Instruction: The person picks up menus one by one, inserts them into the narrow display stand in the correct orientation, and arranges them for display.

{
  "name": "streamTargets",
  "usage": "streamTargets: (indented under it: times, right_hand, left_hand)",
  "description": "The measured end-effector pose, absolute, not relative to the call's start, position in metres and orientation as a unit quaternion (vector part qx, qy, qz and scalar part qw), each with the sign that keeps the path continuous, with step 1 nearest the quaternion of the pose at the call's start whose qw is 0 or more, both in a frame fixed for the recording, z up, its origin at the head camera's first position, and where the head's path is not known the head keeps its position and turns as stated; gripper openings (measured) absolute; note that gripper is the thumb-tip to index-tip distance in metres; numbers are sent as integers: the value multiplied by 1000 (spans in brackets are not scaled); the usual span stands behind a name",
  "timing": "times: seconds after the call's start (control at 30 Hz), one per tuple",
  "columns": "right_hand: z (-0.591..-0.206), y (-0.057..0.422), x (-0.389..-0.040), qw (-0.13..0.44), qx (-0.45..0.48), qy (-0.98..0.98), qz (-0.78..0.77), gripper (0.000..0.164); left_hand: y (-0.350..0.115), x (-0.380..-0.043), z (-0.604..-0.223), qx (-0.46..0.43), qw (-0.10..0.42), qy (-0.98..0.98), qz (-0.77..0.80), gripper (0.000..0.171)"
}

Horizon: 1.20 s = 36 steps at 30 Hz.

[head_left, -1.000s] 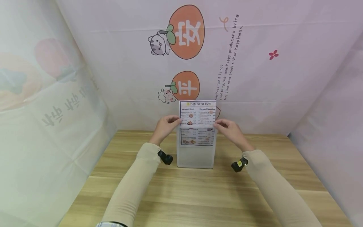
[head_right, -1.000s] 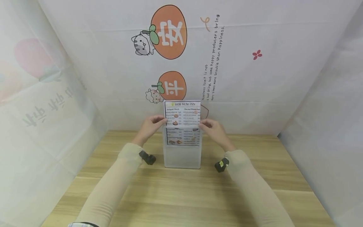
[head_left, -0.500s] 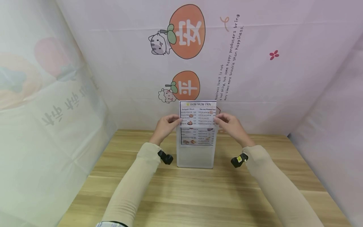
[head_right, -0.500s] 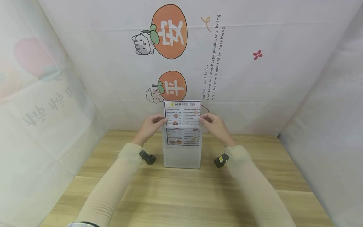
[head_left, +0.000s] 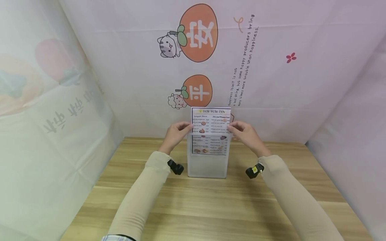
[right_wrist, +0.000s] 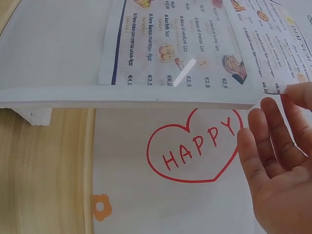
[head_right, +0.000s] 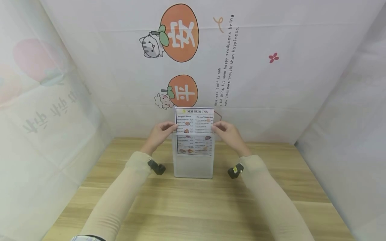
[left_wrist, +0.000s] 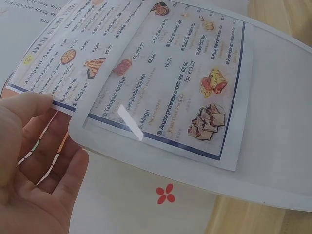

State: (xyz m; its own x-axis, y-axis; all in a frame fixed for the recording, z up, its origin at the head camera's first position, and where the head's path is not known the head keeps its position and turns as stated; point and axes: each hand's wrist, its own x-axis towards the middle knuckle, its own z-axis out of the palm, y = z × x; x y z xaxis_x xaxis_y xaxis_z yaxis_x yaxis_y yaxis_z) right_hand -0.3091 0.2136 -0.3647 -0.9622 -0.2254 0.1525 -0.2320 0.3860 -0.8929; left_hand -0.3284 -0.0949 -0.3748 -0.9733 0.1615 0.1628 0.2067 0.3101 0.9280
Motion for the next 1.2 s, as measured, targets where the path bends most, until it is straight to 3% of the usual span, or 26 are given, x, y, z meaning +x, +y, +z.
streamTargets:
  times: [1.2]
  right_hand:
    - [-381, 213, -307, 1, 128, -854, 505, 46]
  left_hand:
    - [-100, -325, -395, -113, 18, -811, -574, 29]
